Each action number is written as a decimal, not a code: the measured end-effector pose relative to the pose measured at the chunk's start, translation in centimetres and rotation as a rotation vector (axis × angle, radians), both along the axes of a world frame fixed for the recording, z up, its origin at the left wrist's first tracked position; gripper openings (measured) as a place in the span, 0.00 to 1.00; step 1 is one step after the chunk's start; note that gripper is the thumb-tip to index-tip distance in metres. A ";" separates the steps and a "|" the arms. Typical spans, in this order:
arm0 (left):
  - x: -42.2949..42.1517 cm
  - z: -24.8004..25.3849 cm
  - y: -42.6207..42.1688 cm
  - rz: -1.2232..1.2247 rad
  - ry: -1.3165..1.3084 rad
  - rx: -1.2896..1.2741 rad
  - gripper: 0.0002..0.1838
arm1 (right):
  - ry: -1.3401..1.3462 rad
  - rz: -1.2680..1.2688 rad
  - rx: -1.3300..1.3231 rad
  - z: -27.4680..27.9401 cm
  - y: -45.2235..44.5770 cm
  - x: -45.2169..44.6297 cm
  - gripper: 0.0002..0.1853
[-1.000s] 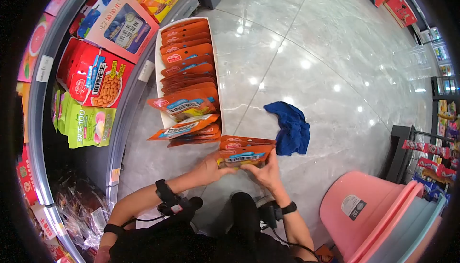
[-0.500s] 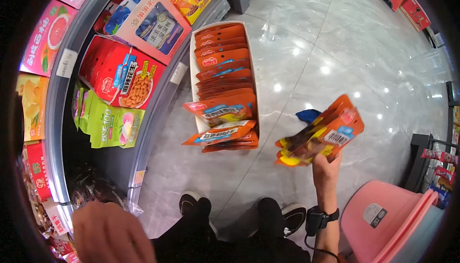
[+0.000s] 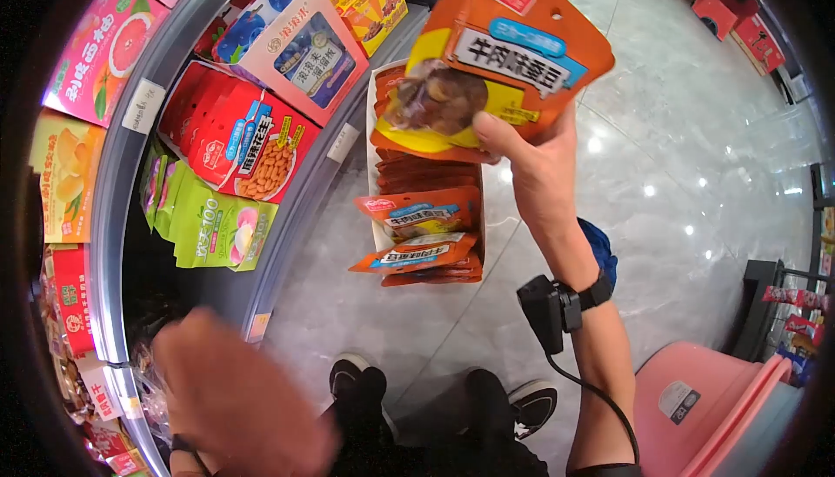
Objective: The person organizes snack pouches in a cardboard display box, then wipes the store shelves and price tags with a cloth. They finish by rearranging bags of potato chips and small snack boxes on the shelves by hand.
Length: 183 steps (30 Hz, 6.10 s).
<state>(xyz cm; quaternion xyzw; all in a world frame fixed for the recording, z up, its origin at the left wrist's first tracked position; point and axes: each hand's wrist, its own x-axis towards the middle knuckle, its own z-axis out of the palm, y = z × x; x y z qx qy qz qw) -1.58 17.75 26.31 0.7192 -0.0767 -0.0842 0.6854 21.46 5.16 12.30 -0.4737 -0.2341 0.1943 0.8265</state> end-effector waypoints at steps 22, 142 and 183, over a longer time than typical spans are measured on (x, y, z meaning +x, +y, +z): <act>7.4 -15.2 2.0 0.083 -0.143 0.928 0.64 | -0.744 0.273 -0.644 -3.7 3.8 2.3 0.41; 1.0 -21.8 -4.6 0.798 0.747 -0.276 0.29 | 0.028 0.530 -0.997 -8.8 -15.0 -3.8 0.11; -21.6 -1.2 -2.3 1.198 0.724 -0.283 0.16 | -0.065 1.607 -0.749 4.4 5.9 -15.4 0.33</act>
